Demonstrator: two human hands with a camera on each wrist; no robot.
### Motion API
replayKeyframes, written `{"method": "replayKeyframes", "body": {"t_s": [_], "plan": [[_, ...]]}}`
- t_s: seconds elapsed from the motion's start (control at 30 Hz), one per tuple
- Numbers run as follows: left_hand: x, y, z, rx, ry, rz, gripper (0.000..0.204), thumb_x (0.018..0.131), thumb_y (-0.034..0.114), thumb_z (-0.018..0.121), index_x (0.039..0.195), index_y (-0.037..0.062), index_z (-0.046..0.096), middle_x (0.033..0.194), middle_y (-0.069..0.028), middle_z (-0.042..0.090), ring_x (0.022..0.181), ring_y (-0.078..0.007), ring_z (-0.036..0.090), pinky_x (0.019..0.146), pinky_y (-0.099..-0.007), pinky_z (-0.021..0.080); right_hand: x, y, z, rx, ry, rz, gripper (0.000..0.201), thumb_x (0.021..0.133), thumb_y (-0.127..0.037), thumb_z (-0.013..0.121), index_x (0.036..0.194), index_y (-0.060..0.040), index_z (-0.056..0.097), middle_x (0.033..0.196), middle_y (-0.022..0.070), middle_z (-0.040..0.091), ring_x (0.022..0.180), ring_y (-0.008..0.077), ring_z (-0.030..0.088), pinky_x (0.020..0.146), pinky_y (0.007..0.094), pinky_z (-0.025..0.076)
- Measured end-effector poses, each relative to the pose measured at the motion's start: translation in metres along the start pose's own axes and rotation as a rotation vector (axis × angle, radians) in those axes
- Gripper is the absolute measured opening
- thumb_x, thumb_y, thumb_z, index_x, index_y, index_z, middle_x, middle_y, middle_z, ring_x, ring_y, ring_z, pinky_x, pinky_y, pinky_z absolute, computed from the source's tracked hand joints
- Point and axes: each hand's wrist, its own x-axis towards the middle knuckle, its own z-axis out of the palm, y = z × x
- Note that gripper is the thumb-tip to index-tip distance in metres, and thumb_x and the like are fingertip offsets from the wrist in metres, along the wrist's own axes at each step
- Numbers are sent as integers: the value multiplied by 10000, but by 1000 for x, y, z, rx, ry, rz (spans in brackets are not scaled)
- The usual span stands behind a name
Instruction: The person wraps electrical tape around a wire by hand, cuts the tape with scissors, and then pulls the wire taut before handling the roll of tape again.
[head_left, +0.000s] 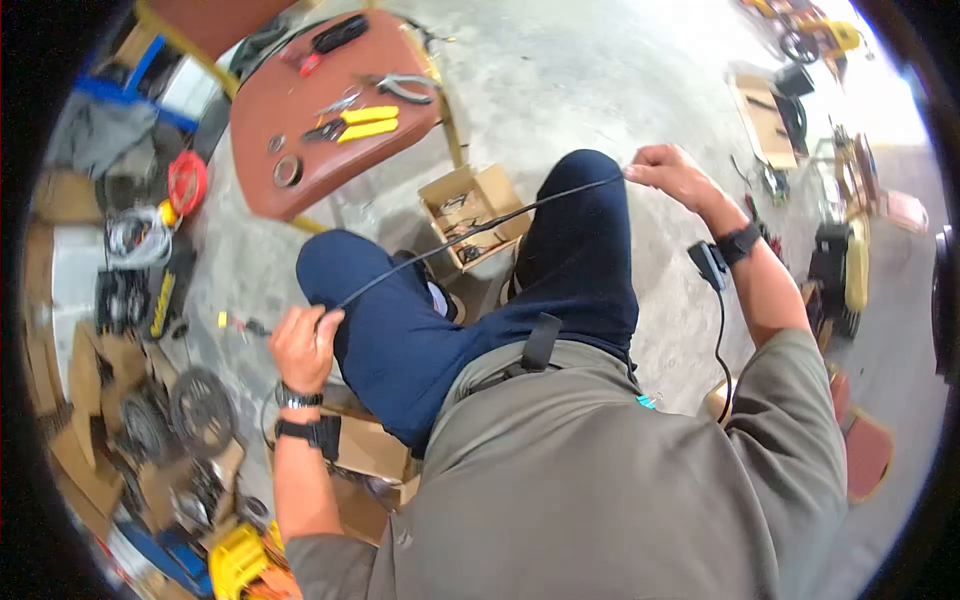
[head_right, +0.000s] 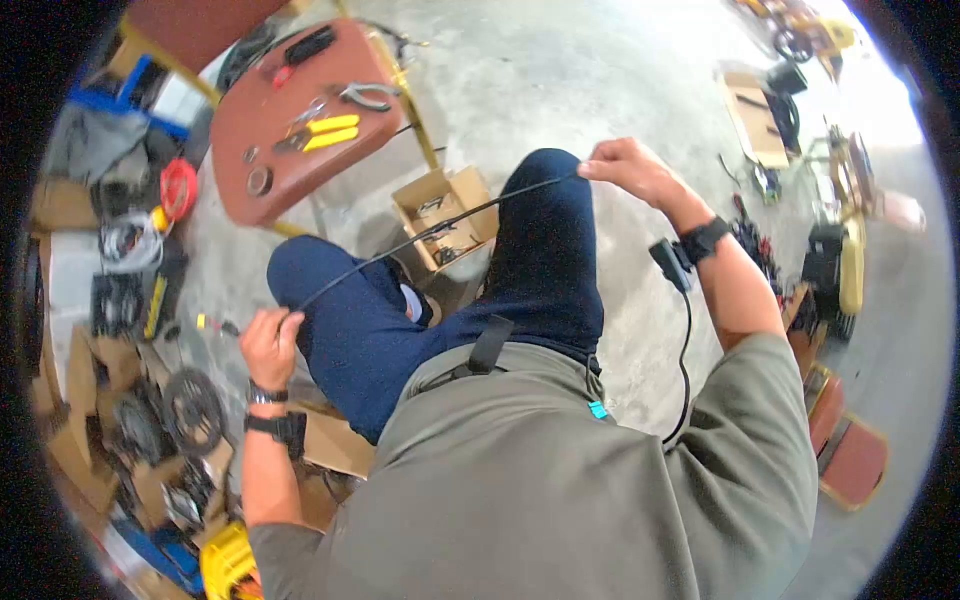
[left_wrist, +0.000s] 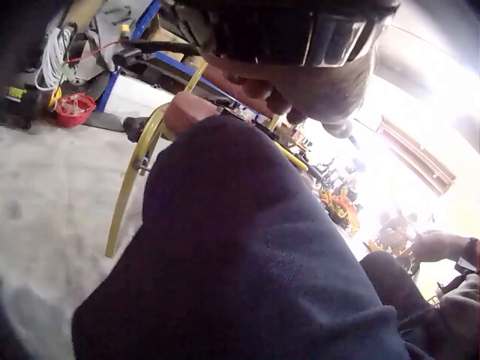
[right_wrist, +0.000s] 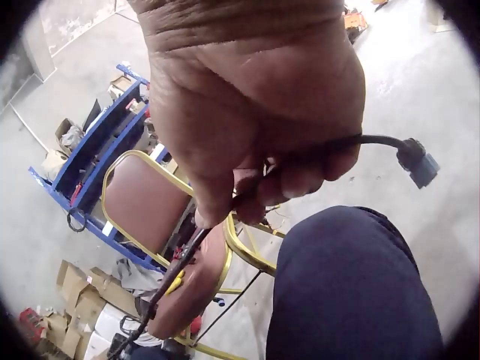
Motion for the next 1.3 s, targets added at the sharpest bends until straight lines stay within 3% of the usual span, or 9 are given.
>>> {"method": "replayKeyframes", "body": {"t_s": [0.2,0.33,0.43,0.6,0.7,0.8,1.03,1.13,1.3], "plan": [[-13,-32,1,80,-174,-88,215,883,251,776,836,59,691,746,-119,616,675,-352,599,608,-431,464,-8,0,7,169,52,-36,373,954,-374,720,829,-22,702,679,-45,548,675,76,489,596,293,418],[-10,-40,2,181,-209,-104,271,900,288,757,792,60,658,752,-120,614,706,-358,598,625,-441,462,-2,17,8,54,64,-120,398,959,-365,724,788,-7,688,659,-39,540,656,57,465,565,290,401],[0,-41,3,239,-175,-96,295,904,295,752,771,58,637,755,-126,614,697,-366,593,618,-446,457,2,14,6,-25,95,-78,404,956,-360,731,760,-11,668,642,-43,519,638,57,453,555,298,396],[7,-52,12,392,-125,-342,377,915,333,750,720,29,643,705,-144,638,673,-378,606,606,-449,460,9,-4,6,0,87,-72,431,954,-377,736,697,-52,616,613,-48,466,595,53,411,506,300,356],[4,-58,10,166,-76,-427,310,916,314,753,786,40,690,730,-135,648,672,-358,612,604,-450,461,18,3,17,73,106,-100,453,961,-392,723,684,-56,599,611,-47,460,590,55,404,499,300,348],[-5,-57,4,-34,-141,-288,233,904,273,761,859,49,717,773,-123,655,707,-343,613,639,-449,465,24,13,21,29,124,-103,472,958,-407,719,684,-40,604,619,-37,474,600,70,420,512,312,366],[-8,-60,7,163,-204,-86,214,892,257,756,854,55,698,788,-111,644,759,-340,598,769,-439,443,40,26,25,-69,135,-50,505,945,-449,718,707,-9,643,624,3,515,620,107,461,544,352,412],[-10,-67,8,278,-180,-101,283,908,316,743,820,54,685,767,-129,644,730,-364,595,711,-462,449,46,26,27,-111,138,-42,518,940,-458,716,700,-8,628,612,21,509,611,118,461,546,360,413],[-9,-71,9,347,-197,-353,377,928,384,722,787,38,672,746,-177,640,663,-404,580,600,-487,440,45,23,30,-157,130,-56,490,939,-425,712,715,-2,608,609,29,494,604,130,458,554,368,411]]}}
